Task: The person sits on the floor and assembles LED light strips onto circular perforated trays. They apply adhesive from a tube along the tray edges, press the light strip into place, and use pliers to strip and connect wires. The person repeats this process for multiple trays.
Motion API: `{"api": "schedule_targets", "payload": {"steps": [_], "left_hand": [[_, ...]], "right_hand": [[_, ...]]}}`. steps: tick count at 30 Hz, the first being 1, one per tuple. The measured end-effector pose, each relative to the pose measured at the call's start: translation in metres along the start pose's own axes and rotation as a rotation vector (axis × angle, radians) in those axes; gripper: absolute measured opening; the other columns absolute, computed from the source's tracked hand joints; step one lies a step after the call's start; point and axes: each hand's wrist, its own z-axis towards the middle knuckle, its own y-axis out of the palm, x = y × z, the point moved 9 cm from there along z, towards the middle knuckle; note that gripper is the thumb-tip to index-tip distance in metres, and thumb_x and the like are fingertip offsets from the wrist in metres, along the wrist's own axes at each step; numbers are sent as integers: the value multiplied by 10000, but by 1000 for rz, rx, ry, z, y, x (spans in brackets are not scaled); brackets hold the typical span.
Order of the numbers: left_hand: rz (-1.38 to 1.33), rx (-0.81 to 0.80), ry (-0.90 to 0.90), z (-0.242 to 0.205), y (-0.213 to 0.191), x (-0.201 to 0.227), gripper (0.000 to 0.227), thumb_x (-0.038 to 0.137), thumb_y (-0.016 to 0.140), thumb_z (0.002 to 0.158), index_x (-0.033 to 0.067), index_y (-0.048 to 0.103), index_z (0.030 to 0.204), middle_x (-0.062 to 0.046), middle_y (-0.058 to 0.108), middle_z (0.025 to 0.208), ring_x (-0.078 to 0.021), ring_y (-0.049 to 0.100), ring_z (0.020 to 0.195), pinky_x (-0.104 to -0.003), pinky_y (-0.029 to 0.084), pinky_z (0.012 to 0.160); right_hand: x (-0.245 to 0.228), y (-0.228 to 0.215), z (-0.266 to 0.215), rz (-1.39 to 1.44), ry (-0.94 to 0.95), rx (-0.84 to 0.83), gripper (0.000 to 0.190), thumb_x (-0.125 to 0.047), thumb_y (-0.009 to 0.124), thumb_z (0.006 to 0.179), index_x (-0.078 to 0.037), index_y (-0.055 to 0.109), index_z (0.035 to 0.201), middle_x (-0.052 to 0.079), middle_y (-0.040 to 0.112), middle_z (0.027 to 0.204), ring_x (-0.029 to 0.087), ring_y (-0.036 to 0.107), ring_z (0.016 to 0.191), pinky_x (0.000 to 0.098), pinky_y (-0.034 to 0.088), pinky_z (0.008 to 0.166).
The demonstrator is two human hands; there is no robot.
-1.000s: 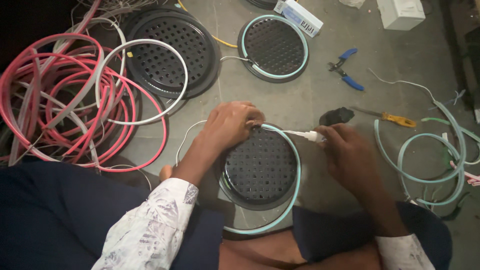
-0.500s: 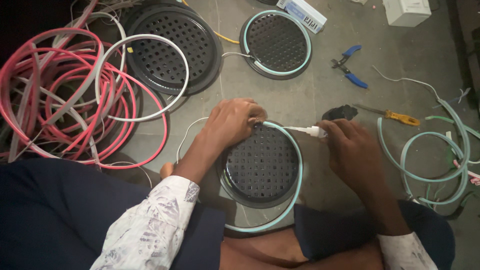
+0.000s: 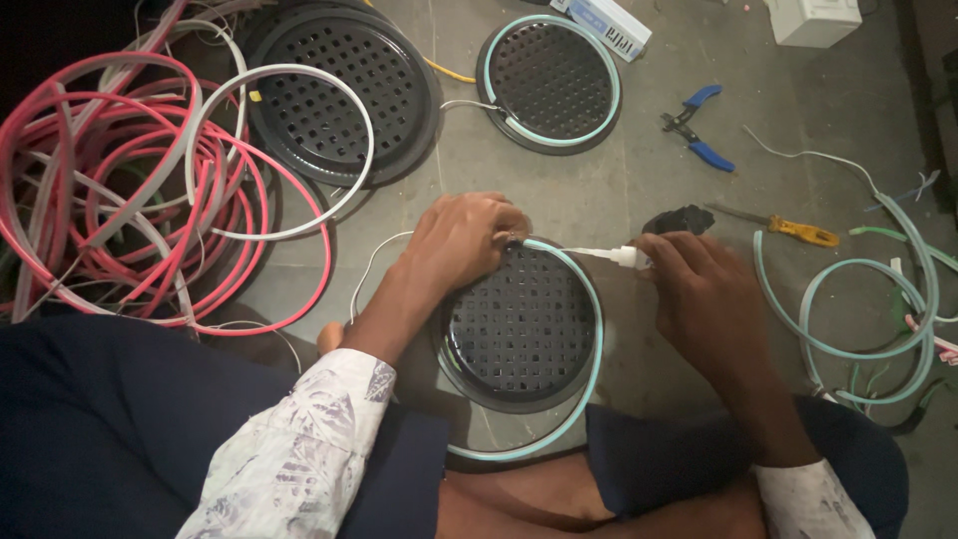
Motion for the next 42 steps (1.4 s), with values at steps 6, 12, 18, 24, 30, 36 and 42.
{"api": "schedule_targets", "payload": {"steps": [6, 12, 18, 24, 30, 36, 42], "left_hand": [[-19, 0, -10, -1, 0, -1, 189, 59, 687, 799, 154, 785, 929, -80, 746, 968, -344, 706, 910, -466, 544, 785], [-19, -4, -15, 0, 1, -2, 199, 67, 695, 795, 160, 789, 944, -77, 749, 976, -338, 709, 907, -459, 546, 790], [-10, -20, -24, -1, 1, -2, 205, 60, 694, 798, 159, 792, 948, -80, 748, 979, -343, 706, 922, -462, 542, 791], [-10, -27, -49, -1, 0, -3, 223, 55, 693, 784, 164, 794, 950, -75, 748, 979, -340, 707, 912, -460, 541, 790], [3, -20, -40, -1, 0, -1, 231, 53, 688, 792, 174, 799, 954, -65, 758, 990, -329, 713, 918, -455, 547, 786], [21, -11, 1, -2, -2, 4, 213, 78, 709, 794, 169, 803, 963, -68, 750, 998, -336, 707, 911, -461, 543, 789], [144, -22, 39, -6, 2, 11, 236, 102, 736, 760, 198, 803, 965, -7, 748, 1008, -260, 692, 949, -472, 454, 818]], "right_hand": [[0, 0, 0, -22, 18, 1, 288, -2, 645, 897, -70, 686, 1173, 82, 702, 1071, 282, 668, 978, 431, 500, 816], [-1, -1, 1, -58, 9, 13, 320, 11, 646, 867, -71, 689, 1174, 78, 707, 1078, 281, 676, 990, 430, 506, 829], [0, -3, -1, -45, 5, 41, 309, -2, 660, 865, -73, 692, 1164, 91, 712, 1100, 296, 677, 1026, 441, 505, 842], [10, -7, -7, -13, 34, 61, 313, 18, 640, 892, -61, 679, 1192, 129, 703, 1131, 341, 661, 1103, 469, 503, 941], [34, 2, -19, 137, 146, -3, 306, -7, 671, 886, -45, 673, 1189, 177, 687, 1130, 384, 635, 1092, 477, 492, 926], [66, 14, -35, 458, 322, -2, 304, -58, 648, 970, -46, 640, 1274, 156, 668, 1207, 286, 663, 1091, 388, 523, 882], [111, 32, -62, 699, 592, 7, 343, -184, 724, 949, -74, 647, 1265, 51, 670, 1151, 143, 626, 1032, 321, 493, 801]]}}
